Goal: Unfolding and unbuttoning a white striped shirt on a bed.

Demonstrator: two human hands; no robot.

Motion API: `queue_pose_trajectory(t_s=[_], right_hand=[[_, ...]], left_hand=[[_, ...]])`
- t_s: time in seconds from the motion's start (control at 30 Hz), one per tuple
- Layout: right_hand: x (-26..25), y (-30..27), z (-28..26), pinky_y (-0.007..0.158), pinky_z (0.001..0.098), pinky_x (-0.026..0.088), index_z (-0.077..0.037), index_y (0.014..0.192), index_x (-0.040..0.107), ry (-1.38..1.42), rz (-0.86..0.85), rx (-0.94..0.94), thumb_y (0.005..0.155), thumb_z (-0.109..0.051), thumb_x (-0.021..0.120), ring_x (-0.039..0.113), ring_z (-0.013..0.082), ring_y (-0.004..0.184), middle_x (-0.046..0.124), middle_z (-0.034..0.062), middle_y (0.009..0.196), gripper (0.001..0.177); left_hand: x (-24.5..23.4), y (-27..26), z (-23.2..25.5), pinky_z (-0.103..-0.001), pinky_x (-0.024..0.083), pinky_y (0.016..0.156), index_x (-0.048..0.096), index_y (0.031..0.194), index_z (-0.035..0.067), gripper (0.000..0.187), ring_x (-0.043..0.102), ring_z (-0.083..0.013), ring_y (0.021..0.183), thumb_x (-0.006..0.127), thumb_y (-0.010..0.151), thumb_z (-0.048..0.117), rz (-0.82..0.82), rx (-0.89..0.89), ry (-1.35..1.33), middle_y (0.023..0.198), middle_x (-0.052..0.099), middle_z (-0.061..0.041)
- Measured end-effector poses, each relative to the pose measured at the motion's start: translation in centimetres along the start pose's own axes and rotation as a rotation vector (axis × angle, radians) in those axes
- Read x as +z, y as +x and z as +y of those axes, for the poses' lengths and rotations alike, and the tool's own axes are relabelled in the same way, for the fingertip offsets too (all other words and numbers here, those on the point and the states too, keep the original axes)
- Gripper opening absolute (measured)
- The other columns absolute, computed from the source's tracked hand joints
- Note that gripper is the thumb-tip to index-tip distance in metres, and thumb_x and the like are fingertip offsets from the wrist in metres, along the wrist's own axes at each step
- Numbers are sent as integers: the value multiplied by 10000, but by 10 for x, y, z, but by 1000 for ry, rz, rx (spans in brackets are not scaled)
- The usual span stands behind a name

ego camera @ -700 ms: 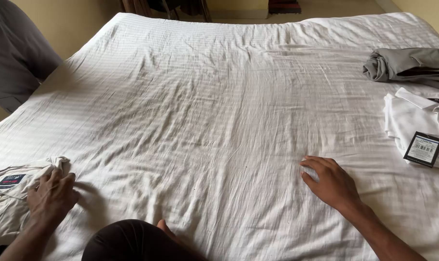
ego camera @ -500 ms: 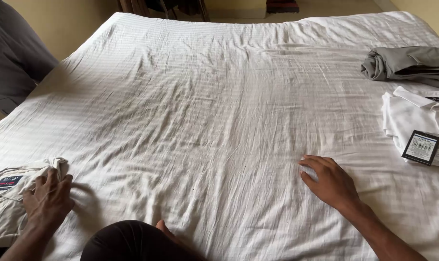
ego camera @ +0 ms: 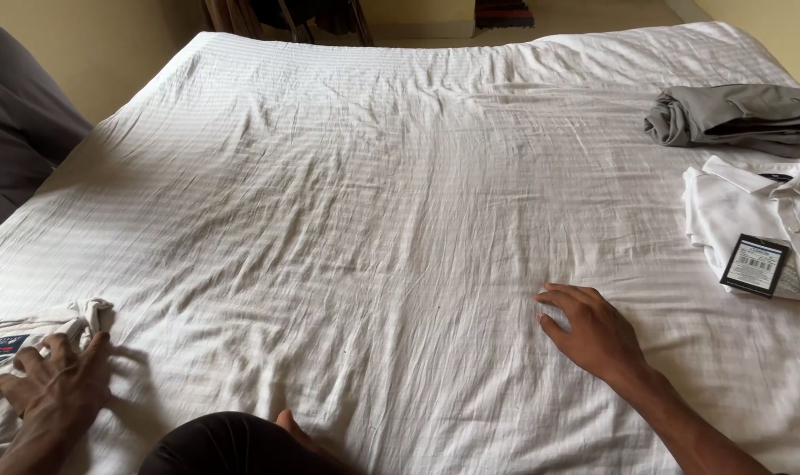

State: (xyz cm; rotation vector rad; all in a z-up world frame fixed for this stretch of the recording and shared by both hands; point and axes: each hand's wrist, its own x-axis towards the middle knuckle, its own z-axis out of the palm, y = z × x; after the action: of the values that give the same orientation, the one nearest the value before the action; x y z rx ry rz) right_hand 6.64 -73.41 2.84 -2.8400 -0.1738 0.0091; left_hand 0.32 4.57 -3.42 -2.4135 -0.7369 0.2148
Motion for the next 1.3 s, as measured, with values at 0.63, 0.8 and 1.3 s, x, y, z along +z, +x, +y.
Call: queue_pose_trajectory(t_s=[0.63,0.8,1.3], right_hand=[[-9,1,-10,1048,396,525,-212,1253,691,-8,-43,27,929,-414,653,544,153,1338,599,-72,1444,384],[-8,1,-8,1061,406,512,-206,1256,683,-11,-54,18,930,-419,654,536,161,1347,589,-61,1449,391],[-20,-3,-5,1035,409,505,-152,1175,727,119,57,-46,889,-341,714,584,211,1270,666,-16,1332,343]], left_hand=[[-119,-18,-17,-438,597,797,363,1638,394,610,700,-252,899,447,1059,222,-29,72,-369,1010,706,-66],[-169,-22,20,-479,536,755,516,1459,303,481,667,-299,815,571,984,256,50,118,-684,966,708,-124],[-346,-129,240,-538,468,502,572,1199,241,362,642,-368,710,576,862,109,368,544,-1047,913,747,-152]])
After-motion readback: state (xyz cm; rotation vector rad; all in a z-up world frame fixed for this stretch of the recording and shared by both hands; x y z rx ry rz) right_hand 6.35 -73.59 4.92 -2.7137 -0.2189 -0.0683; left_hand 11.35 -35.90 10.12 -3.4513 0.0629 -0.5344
